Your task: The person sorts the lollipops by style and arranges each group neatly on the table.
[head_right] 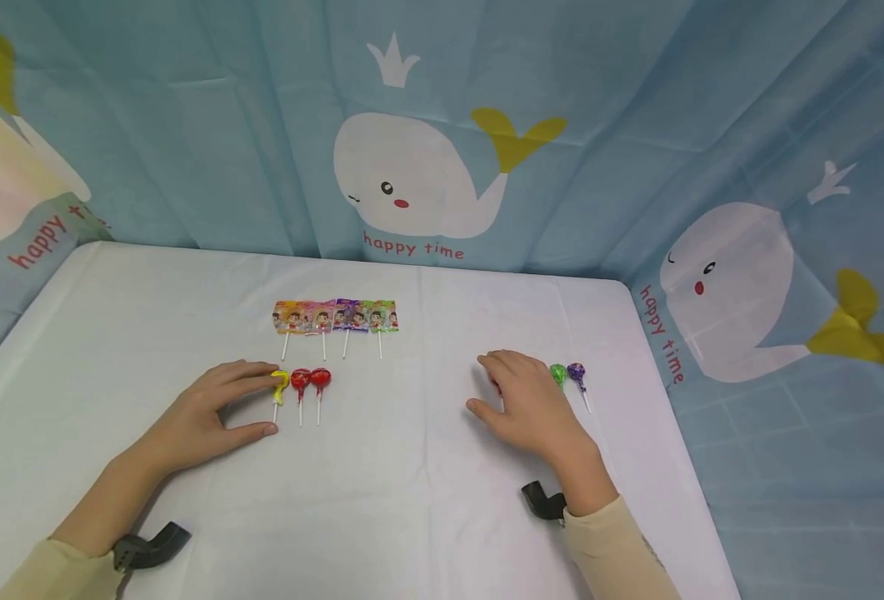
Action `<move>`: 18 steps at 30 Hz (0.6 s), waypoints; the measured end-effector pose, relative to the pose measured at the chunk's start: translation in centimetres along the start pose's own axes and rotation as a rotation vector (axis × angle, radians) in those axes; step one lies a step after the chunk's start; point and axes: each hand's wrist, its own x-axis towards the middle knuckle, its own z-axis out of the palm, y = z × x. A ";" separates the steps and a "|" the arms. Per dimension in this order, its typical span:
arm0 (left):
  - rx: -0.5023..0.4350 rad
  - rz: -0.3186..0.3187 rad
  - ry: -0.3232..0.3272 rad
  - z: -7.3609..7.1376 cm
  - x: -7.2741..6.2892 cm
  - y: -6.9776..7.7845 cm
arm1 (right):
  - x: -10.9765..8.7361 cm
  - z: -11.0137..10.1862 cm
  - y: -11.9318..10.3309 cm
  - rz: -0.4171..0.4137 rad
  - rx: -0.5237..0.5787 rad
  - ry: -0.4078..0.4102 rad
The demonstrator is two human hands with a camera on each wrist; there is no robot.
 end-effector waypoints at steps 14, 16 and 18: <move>0.007 -0.001 0.001 0.0 0.0 -0.1 | -1.4 0.1 1.2 0.049 0.006 -0.043; 0.001 0.004 0.006 0.0 0.0 0.0 | -1.6 0.1 1.2 0.049 0.003 -0.049; -0.004 0.009 0.011 0.1 0.0 0.0 | -1.7 0.1 1.3 0.049 -0.006 -0.057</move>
